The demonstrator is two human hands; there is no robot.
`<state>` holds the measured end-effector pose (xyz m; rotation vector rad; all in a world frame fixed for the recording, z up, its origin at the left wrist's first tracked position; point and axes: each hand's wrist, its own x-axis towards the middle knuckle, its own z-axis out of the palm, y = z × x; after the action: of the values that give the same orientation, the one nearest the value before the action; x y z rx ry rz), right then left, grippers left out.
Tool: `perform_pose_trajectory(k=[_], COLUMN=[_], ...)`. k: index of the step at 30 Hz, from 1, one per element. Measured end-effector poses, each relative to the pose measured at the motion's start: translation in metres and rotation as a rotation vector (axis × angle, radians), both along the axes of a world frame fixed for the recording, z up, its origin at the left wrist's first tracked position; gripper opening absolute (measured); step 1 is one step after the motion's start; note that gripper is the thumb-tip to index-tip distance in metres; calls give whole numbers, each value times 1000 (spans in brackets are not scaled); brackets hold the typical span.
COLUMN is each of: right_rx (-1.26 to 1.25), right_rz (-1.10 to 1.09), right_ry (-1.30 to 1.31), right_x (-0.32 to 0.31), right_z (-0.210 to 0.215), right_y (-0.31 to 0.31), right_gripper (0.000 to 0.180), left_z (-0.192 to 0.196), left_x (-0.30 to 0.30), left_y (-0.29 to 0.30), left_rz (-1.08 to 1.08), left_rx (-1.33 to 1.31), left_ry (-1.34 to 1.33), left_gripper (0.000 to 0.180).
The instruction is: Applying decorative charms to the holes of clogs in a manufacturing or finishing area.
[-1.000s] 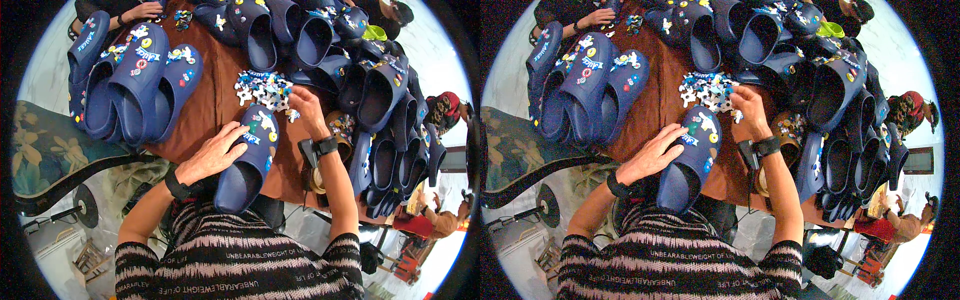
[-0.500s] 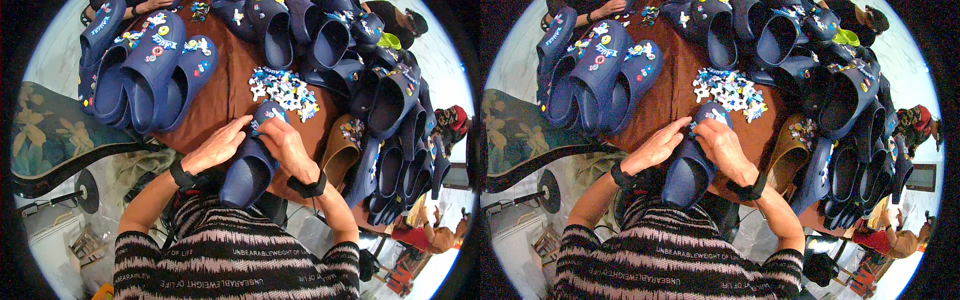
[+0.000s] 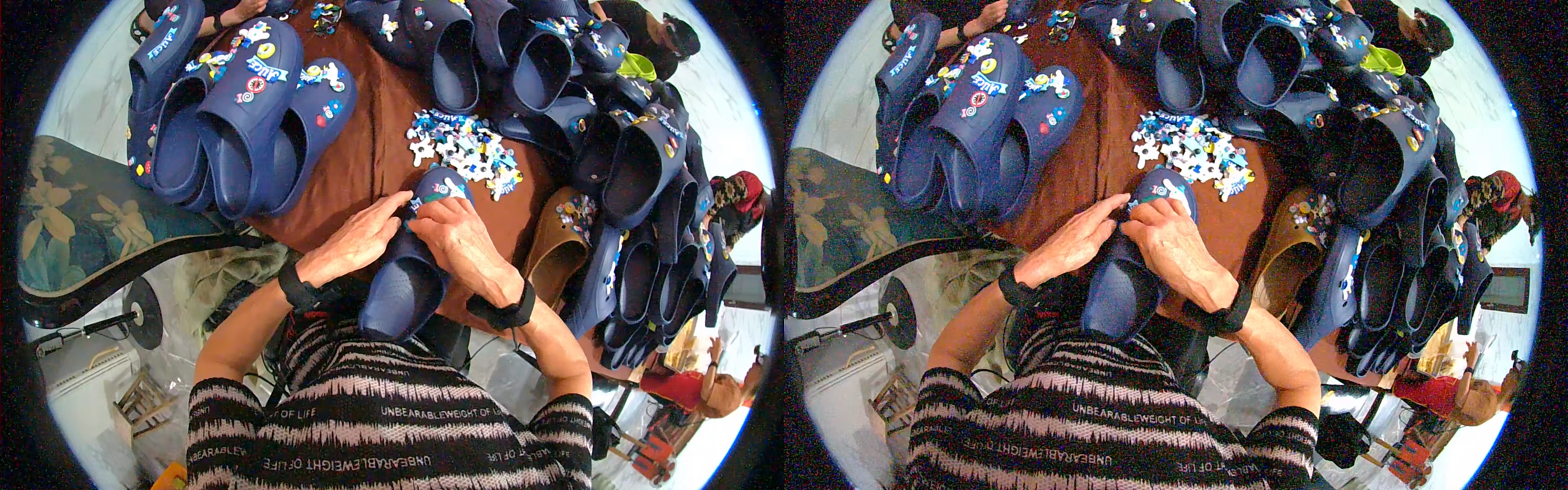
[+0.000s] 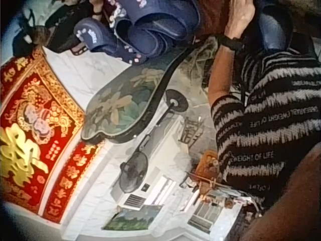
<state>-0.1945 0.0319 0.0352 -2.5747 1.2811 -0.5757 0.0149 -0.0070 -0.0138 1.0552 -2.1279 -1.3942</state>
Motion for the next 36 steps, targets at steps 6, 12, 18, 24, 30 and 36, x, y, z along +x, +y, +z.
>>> perform_pose_trajectory(k=[6, 12, 18, 24, 30, 36], right_rx=[68, -37, 57, 149, 155, 215], right_rz=[-12, -36, -216, -384, -429, -388], right_ry=[171, 132, -259, -343, -408, -428], right_x=[4, 3, -5, -23, -25, -18], right_z=[9, 0, 4, 0, -2, -9], right_y=[-2, 6, 26, 63, 79, 79], right_gripper=[20, 22, 25, 24, 23, 22], left_z=[1, 8, 26, 14, 21, 42], left_x=[0, 0, 18, 1, 11, 47], left_y=[0, 2, 19, 45, 36, -14], left_rz=[1, -47, -205, -3, 130, 339], left_rx=[4, -18, -53, -53, -290, -625], left_ry=[4, 28, -24, -149, 39, -102], left_gripper=[49, 49, 87, 78, 75, 71])
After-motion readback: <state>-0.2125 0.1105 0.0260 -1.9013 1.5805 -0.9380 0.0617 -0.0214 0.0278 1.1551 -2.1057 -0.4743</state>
